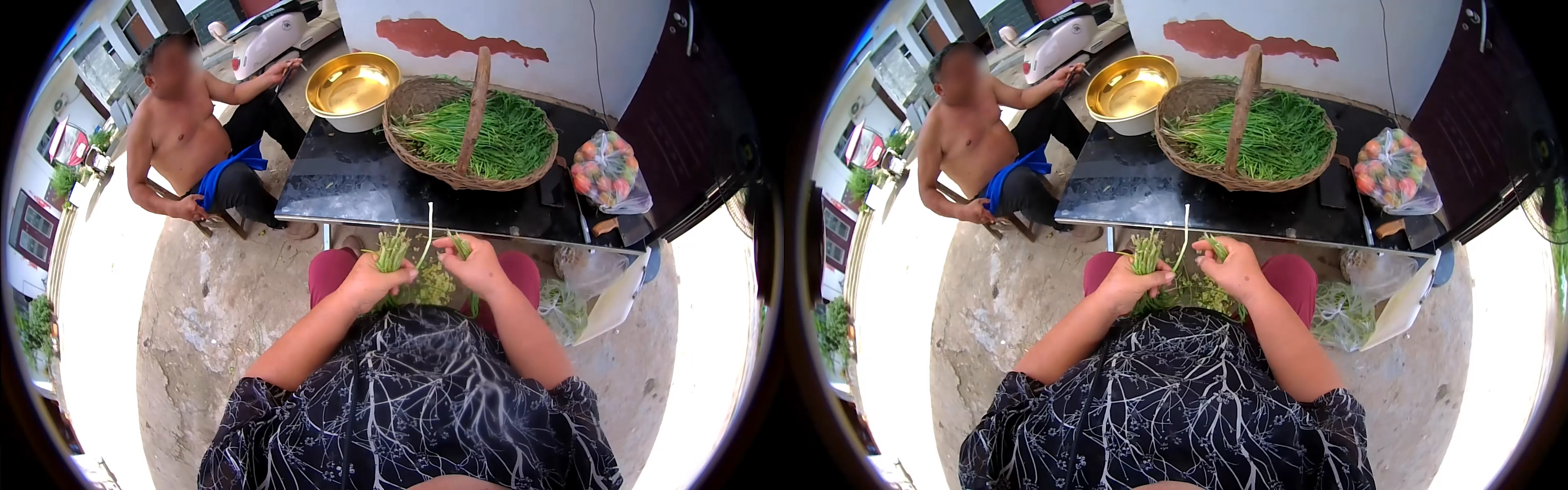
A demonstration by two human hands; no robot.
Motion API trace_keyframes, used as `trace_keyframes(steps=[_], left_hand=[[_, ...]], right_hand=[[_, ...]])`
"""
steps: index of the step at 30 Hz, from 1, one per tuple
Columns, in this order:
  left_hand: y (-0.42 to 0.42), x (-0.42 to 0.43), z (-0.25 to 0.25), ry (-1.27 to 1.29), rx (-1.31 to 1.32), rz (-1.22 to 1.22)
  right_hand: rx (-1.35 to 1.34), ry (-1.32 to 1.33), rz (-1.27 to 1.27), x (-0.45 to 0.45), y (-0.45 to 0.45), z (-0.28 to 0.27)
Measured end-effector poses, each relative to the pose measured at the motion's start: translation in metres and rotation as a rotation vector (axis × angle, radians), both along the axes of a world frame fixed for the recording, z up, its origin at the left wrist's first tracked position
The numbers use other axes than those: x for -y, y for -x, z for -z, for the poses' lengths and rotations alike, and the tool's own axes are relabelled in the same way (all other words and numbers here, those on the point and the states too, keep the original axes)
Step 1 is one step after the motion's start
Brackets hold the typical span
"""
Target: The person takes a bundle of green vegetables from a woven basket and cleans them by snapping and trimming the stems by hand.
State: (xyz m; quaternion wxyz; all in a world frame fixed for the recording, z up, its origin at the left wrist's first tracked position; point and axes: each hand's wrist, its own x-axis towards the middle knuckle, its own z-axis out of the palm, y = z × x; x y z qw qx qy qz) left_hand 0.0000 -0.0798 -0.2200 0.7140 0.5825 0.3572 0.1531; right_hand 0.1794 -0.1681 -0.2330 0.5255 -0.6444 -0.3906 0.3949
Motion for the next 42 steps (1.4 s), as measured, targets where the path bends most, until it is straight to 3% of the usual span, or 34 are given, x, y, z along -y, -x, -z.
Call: trace_keyframes(steps=[1, 6, 11, 14, 21, 24, 26, 34, 40, 42], left_hand=[[0.000, 0.000, 0.000, -0.018, -0.002, 0.008], [-0.006, 0.007, -0.006, -0.080, -0.047, 0.035], [-0.005, 0.009, -0.004, -0.135, -0.046, -0.011], [-0.002, 0.005, 0.003, -0.066, 0.093, 0.029], [0.000, 0.005, -0.008, -0.065, 0.102, 0.081], [0.000, 0.005, -0.013, -0.091, 0.063, 0.096], [-0.001, 0.005, -0.013, -0.088, 0.044, 0.099], [0.002, 0.003, -0.015, -0.104, 0.005, 0.102], [0.007, -0.001, -0.011, -0.102, 0.030, 0.088], [0.008, -0.001, -0.011, -0.098, 0.039, 0.090]], right_hand=[[-0.186, -0.029, -0.055, 0.000, 0.005, -0.007], [-0.137, -0.036, -0.046, -0.002, 0.025, -0.012], [-0.273, -0.057, -0.100, -0.002, 0.028, -0.007], [-0.258, -0.043, -0.117, 0.002, 0.025, -0.017], [-0.244, -0.075, -0.207, 0.005, 0.018, -0.020], [-0.064, -0.089, -0.182, 0.005, 0.012, -0.014], [-0.272, -0.106, -0.081, 0.005, 0.007, -0.013], [-0.573, -0.145, 0.178, 0.003, -0.016, -0.010], [-0.568, -0.185, 0.486, 0.000, -0.044, 0.012], [-0.429, -0.159, 0.619, -0.002, -0.055, 0.027]])
